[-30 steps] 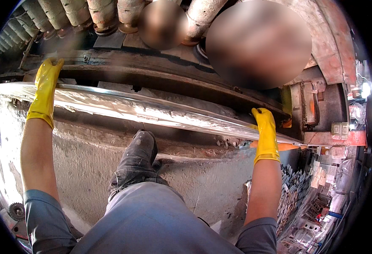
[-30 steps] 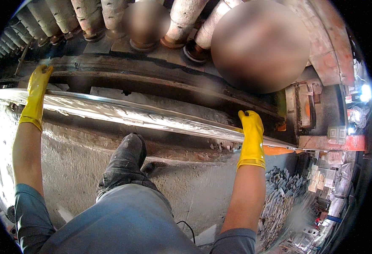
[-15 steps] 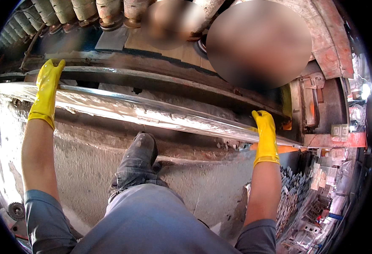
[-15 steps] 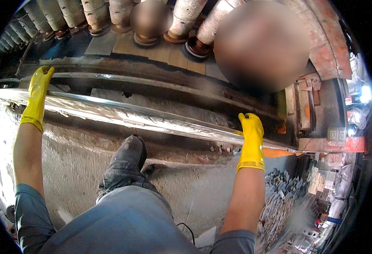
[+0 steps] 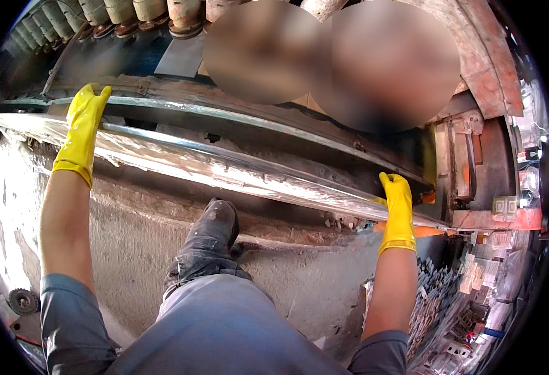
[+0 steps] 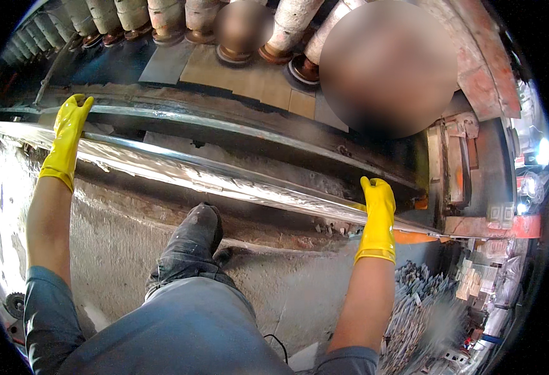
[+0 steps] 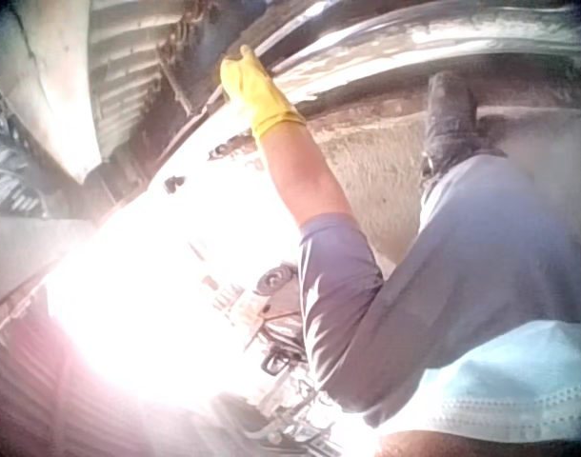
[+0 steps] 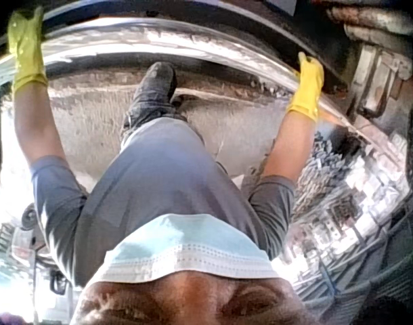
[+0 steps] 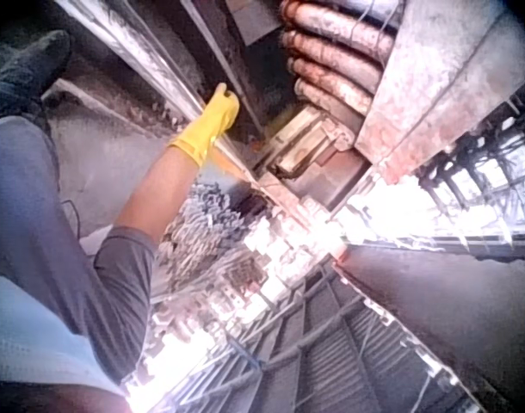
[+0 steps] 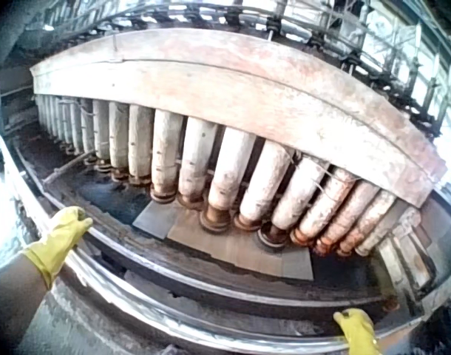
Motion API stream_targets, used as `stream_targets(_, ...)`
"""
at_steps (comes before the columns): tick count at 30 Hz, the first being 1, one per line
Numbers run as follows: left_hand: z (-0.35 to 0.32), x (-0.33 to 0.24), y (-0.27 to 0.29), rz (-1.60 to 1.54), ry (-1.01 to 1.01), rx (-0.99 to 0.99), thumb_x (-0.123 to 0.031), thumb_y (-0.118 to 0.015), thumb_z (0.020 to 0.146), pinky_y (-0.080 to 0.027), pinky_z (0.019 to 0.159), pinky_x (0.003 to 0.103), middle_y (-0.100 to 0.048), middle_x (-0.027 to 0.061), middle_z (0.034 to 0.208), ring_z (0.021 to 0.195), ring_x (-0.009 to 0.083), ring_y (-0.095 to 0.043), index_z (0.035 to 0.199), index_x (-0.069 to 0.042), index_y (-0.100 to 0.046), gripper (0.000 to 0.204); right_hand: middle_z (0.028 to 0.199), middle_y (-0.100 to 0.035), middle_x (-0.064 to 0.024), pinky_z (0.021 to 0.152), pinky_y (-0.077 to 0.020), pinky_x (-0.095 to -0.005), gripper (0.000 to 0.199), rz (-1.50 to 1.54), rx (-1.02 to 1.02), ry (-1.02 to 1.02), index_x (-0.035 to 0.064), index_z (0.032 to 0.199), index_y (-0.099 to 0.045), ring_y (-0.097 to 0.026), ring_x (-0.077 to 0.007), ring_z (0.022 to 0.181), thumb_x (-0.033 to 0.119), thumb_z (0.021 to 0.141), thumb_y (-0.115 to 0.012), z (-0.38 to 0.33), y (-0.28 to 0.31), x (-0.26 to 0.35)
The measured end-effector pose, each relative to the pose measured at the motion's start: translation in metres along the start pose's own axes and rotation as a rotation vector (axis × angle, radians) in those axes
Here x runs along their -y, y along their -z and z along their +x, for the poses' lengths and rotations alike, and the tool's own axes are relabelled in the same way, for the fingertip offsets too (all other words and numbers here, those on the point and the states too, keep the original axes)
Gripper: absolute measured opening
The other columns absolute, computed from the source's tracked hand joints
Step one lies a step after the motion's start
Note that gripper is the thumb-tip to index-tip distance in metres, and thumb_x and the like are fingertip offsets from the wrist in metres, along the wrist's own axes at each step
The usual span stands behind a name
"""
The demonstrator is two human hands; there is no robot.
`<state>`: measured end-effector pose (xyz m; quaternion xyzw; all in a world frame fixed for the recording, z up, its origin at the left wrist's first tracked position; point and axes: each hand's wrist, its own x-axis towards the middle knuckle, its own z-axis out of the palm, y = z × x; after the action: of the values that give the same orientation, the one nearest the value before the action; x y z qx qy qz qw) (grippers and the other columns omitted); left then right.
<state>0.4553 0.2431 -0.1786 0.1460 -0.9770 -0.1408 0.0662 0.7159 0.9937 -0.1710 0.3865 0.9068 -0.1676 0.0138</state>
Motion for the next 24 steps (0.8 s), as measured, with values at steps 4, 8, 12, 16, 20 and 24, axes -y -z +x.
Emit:
stream_targets(4,-0.009,0.013,0.005,0.010,0.025,-0.004,-0.057,-0.064,0.095,-0.048,0.106,0.042,-0.072,0.0154,0.129,0.123,0.0341,-0.066,0.137,-0.008,-0.066,0.065,0.120,-0.075,-0.0167,0.083,-0.0587,-0.0408,0.051,-0.074,0.035,-0.023,0.0028,0.124,-0.072,-0.074,-0.0315,0.102,0.046,0.097,-0.069,-0.021,0.006,0.018)
stream_targets(8,-0.016,0.019,0.006,0.015,0.022,0.001,-0.057,-0.064,0.095,-0.048,0.107,0.043,-0.071,0.0150,0.131,0.124,0.0341,-0.065,0.139,-0.008,-0.065,0.066,0.120,-0.075,-0.0167,0.083,-0.0595,-0.0404,0.054,-0.045,0.058,-0.061,0.0039,0.125,-0.073,-0.074,-0.0324,0.103,0.049,0.096,-0.070,-0.035,0.010,0.021)
stream_targets(12,-0.022,0.017,0.006,0.022,0.026,0.012,-0.057,-0.064,0.094,-0.048,0.107,0.043,-0.071,0.0145,0.132,0.124,0.0340,-0.065,0.139,-0.009,-0.065,0.066,0.121,-0.075,-0.0164,0.080,-0.0610,-0.0394,0.053,0.111,0.076,-0.134,0.0036,0.125,-0.072,-0.075,-0.0321,0.100,0.047,0.096,-0.070,-0.029,-0.001,-0.006)
stream_targets(16,-0.019,0.034,-0.002,0.008,0.014,-0.007,-0.058,-0.064,0.094,-0.048,0.106,0.043,-0.071,0.0140,0.132,0.124,0.0336,-0.065,0.140,-0.011,-0.065,0.066,0.119,-0.074,-0.0160,0.074,-0.0620,-0.0398,0.049,0.055,0.040,-0.056,0.0008,0.124,-0.071,-0.075,-0.0307,0.093,0.042,0.098,-0.070,-0.038,0.000,-0.008)
stream_targets(20,-0.024,0.037,-0.002,0.017,0.025,-0.010,-0.059,-0.064,0.093,-0.048,0.106,0.043,-0.071,0.0139,0.132,0.125,0.0331,-0.065,0.140,-0.011,-0.065,0.066,0.114,-0.072,-0.0156,0.071,-0.0607,-0.0428,0.043,0.205,0.083,-0.121,-0.0018,0.121,-0.070,-0.072,-0.0299,0.090,0.036,0.100,-0.069,-0.068,0.011,0.023)
stream_targets(24,-0.032,0.035,0.002,0.016,0.016,0.001,-0.059,-0.064,0.093,-0.049,0.106,0.043,-0.072,0.0137,0.131,0.124,0.0331,-0.065,0.139,-0.011,-0.066,0.066,0.113,-0.072,-0.0167,0.068,-0.0620,-0.0406,0.042,0.192,0.064,-0.103,-0.0022,0.121,-0.070,-0.072,-0.0295,0.087,0.034,0.100,-0.069,-0.078,0.012,0.025)
